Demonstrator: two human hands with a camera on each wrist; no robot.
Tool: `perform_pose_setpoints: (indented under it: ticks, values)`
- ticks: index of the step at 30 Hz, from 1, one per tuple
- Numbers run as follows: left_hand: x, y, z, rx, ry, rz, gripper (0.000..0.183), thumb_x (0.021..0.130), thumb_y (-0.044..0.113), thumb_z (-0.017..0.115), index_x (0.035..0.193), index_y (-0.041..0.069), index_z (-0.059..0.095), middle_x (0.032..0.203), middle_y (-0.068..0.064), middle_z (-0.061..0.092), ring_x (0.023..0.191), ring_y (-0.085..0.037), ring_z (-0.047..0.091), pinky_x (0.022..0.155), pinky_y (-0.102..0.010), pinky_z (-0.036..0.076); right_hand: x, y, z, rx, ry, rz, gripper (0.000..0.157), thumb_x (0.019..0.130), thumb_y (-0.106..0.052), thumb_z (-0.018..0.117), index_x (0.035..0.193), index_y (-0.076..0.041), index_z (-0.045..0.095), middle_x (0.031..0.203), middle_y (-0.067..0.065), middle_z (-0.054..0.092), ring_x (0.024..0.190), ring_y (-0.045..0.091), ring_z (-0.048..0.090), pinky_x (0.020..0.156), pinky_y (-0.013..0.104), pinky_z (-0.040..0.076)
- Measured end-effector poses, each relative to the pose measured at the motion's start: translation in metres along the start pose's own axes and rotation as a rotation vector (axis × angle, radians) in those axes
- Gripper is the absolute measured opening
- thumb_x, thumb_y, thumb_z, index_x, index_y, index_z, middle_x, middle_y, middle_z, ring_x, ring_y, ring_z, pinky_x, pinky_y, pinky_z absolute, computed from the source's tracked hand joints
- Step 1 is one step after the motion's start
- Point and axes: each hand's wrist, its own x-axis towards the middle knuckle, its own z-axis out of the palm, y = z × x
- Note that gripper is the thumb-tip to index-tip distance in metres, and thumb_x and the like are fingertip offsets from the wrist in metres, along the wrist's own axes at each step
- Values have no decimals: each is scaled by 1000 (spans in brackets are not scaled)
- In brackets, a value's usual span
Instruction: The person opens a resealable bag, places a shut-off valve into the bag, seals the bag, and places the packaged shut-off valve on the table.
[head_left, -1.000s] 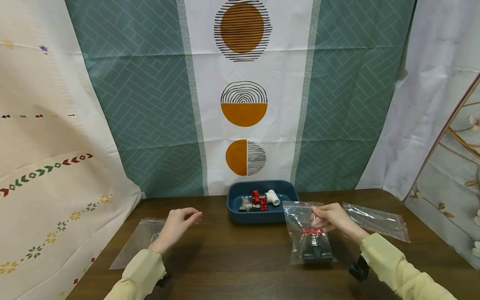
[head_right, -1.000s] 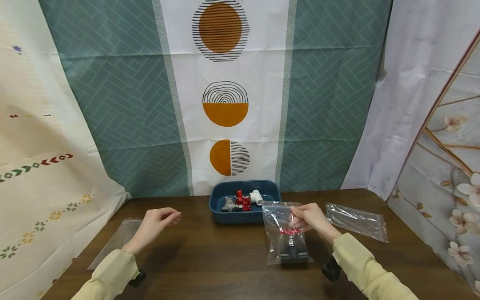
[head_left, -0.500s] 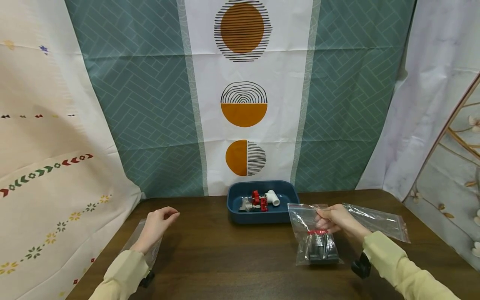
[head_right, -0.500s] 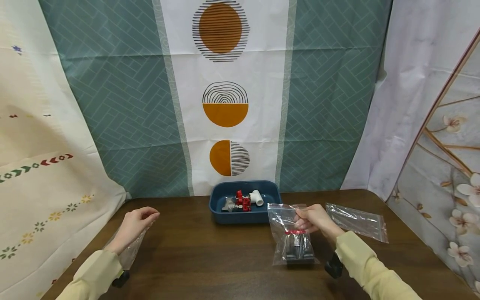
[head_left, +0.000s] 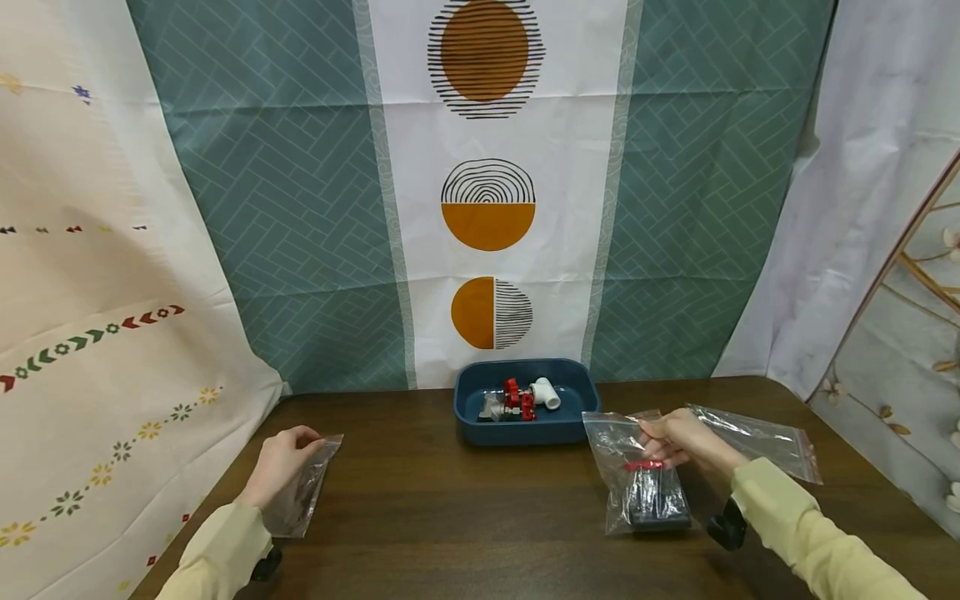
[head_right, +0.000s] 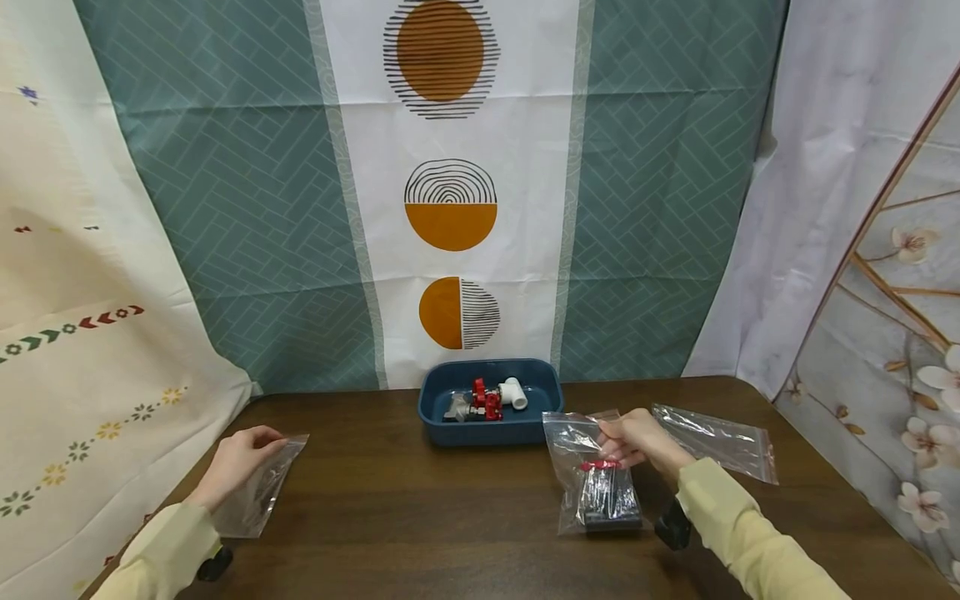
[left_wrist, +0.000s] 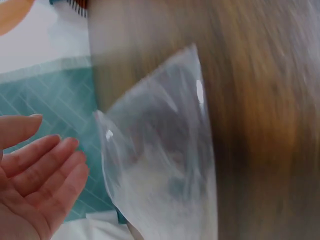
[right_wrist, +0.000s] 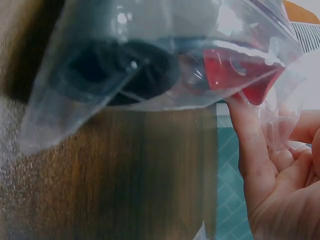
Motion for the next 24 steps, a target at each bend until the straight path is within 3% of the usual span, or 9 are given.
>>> perform_pose_setpoints:
  ticks: [12,16,21,24]
  values:
    - [-2,-31,-6,88,-58,-80,26,84,14,63,89,-11,57,83,-19,60,78,-36,56,66,-47,44,4,9,-2,-29,-28,29,28,92,-17,51,84,8,61,67,8,62,56,14,57,51,30,50]
    - [-1,-35,-7,137,-98,-100,42,84,22,64,96,-17,51,87,-26,54,85,-45,49,72,-53,40,5,11,-1,-40,-32,30,29,92,-17,51,84,8,61,68,8,62,57,14,57,51,30,50]
    - [0,-36,-6,152,-178,-206,69,81,41,64,103,-20,41,97,-37,39,92,-58,36,76,-61,33,7,14,0,-36,-43,45,29,92,-17,50,83,8,62,68,8,62,55,13,57,50,29,50]
    - [1,-36,-5,169,-207,-235,79,78,48,64,103,-22,39,100,-42,35,94,-61,32,78,-63,31,7,16,1,-30,-43,56,29,92,-17,50,83,8,62,68,8,62,55,13,58,50,28,50]
